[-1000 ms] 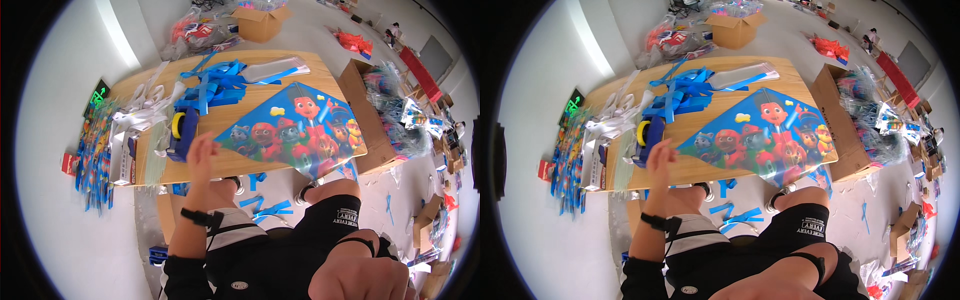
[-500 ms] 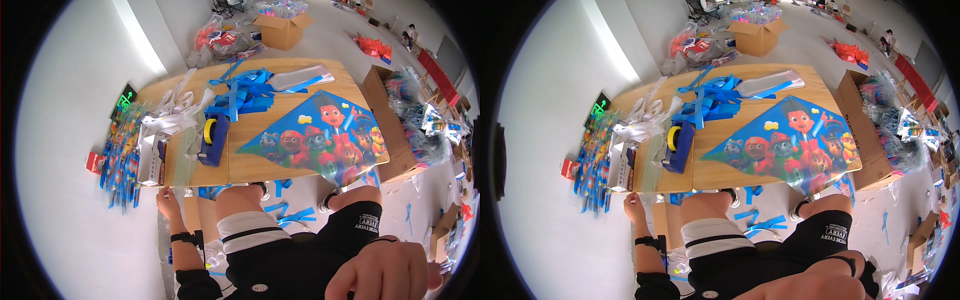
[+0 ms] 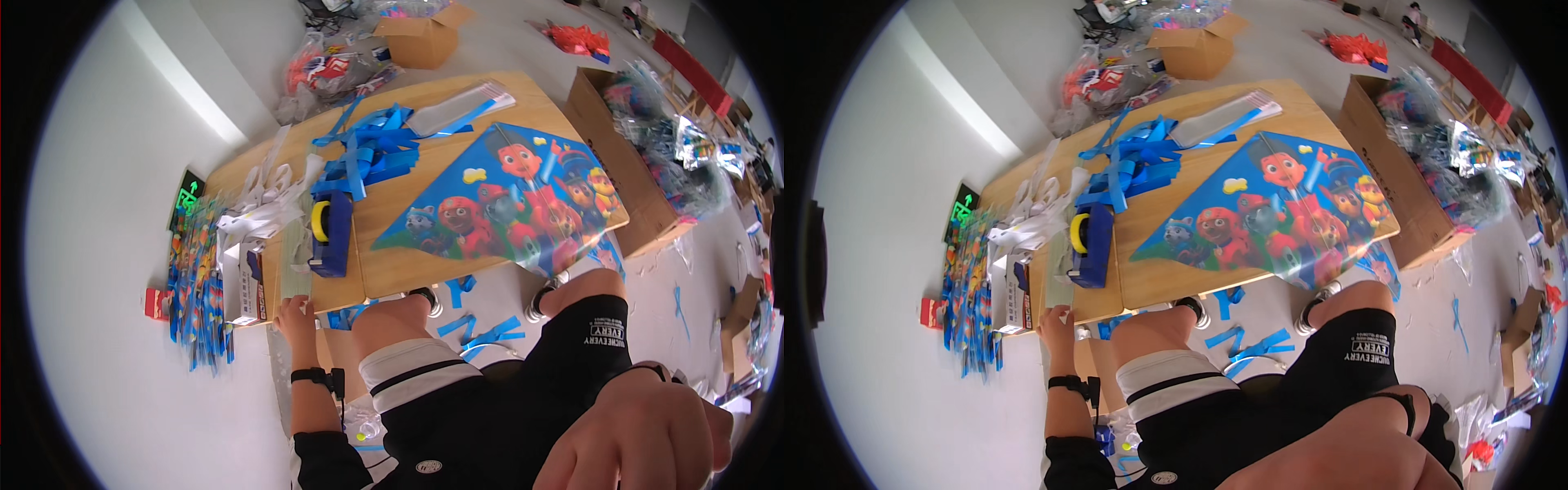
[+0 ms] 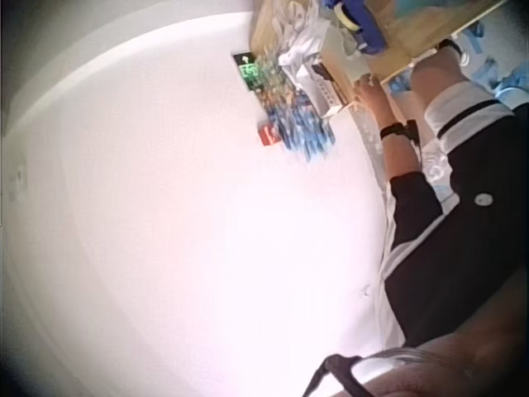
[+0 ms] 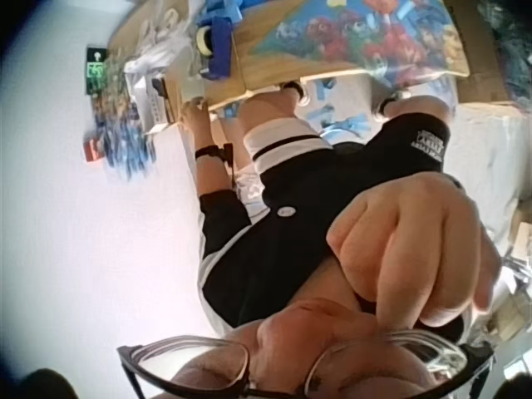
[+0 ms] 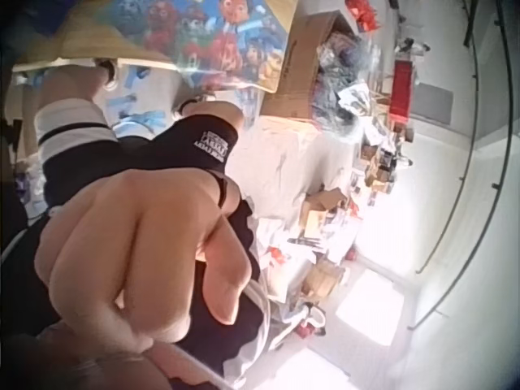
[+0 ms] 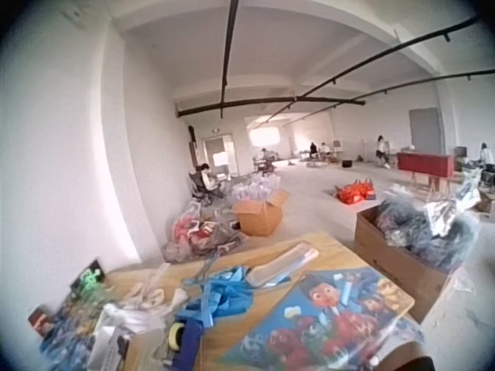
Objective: Assemble a kite by attaching supports and string to the printed sail.
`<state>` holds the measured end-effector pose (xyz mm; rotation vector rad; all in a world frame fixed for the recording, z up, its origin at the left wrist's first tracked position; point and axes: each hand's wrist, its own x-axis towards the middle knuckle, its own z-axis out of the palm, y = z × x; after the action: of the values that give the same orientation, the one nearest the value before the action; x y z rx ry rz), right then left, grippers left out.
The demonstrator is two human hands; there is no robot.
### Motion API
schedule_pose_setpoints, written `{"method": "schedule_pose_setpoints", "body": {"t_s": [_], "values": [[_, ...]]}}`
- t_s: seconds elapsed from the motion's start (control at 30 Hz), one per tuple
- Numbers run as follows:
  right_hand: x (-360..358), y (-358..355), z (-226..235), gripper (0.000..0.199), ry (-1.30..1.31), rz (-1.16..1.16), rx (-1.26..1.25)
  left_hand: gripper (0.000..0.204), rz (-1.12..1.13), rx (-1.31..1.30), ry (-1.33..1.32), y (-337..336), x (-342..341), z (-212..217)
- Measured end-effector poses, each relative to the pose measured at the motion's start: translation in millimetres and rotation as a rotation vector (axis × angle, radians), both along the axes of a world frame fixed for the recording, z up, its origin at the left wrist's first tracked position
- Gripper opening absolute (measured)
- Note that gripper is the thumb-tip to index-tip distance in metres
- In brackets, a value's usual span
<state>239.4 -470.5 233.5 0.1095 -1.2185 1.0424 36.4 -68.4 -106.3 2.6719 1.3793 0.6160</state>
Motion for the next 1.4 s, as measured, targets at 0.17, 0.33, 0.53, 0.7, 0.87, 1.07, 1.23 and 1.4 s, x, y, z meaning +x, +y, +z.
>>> {"method": "schedule_pose_setpoints", "body": {"t_s": [0.17, 0.33, 0.53, 0.7, 0.87, 1.07, 1.23, 1.4], "values": [[11, -1, -14, 0.052, -0.042, 0.034, 0.107, 0.014, 0.213, -0.094, 0.121, 18, -8, -15], [23, -71, -15, 0.054, -0.082, -0.276, -0.050, 0.016, 0.220, -0.032, 0.303, 18, 33, -17], [54, -115, -82, 0.052, 0.008, -0.633, -0.154, 0.015, 0.225, -0.082, 0.240, 24, 0, -14], [72, -121, -100, 0.051, 0.039, -0.733, -0.303, 0.023, 0.123, -0.365, -0.255, -5, -74, 14], [82, -95, -109, 0.049, 0.001, -0.738, -0.364, 0.021, 0.090, -0.673, -0.224, -22, -182, 21], [86, -61, -135, 0.028, -0.378, -0.619, -0.745, 0.012, 0.125, -1.090, -0.328, -86, -311, 66], [49, -3, -141, 0.033, -1.036, -0.514, -0.993, 0.013, -0.061, -1.147, -0.394, -133, -218, 113], [22, 26, -169, 0.045, -0.784, -0.468, -1.034, 0.010, -0.632, -1.000, -0.382, -168, -55, 129]]}}
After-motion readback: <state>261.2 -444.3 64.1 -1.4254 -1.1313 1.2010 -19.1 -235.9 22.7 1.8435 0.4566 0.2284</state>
